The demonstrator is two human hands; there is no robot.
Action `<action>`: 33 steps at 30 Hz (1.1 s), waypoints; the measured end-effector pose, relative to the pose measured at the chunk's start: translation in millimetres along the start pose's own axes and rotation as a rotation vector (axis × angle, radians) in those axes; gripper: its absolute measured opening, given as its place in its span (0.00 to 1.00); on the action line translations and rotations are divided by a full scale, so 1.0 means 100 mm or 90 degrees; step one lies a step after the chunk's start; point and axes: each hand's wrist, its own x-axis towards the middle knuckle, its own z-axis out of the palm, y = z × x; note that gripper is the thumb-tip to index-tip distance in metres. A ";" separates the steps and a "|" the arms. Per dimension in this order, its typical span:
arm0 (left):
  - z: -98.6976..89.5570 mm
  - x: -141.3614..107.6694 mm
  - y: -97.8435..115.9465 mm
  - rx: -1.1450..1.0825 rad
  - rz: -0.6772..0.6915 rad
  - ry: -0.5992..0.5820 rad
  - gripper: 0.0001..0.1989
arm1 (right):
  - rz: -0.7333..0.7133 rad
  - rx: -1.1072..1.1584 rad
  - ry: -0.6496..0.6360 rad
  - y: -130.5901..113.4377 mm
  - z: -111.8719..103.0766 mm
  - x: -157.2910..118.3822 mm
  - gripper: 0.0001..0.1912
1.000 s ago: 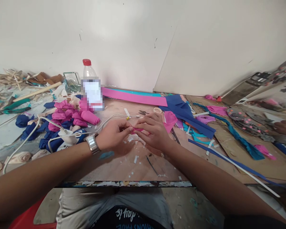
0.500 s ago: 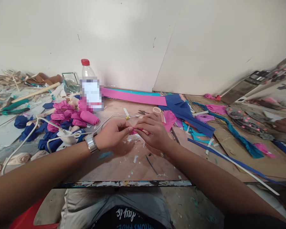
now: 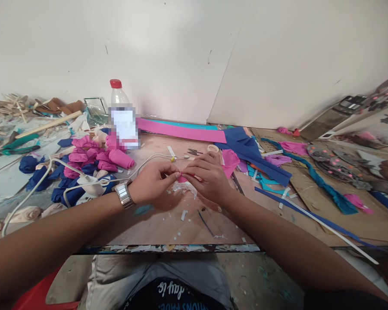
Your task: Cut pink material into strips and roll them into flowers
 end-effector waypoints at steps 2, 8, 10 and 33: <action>0.00 0.00 -0.01 0.006 -0.005 -0.011 0.17 | 0.009 0.005 -0.015 -0.01 0.00 0.01 0.07; 0.01 -0.01 -0.03 0.052 0.005 -0.002 0.16 | 0.012 0.013 -0.048 -0.04 -0.02 0.02 0.08; 0.02 -0.02 -0.04 0.129 0.027 0.026 0.15 | 0.009 0.013 -0.043 -0.04 -0.01 0.02 0.08; 0.05 -0.07 -0.08 0.308 0.198 0.087 0.11 | 0.059 0.089 -0.048 -0.04 0.03 -0.01 0.04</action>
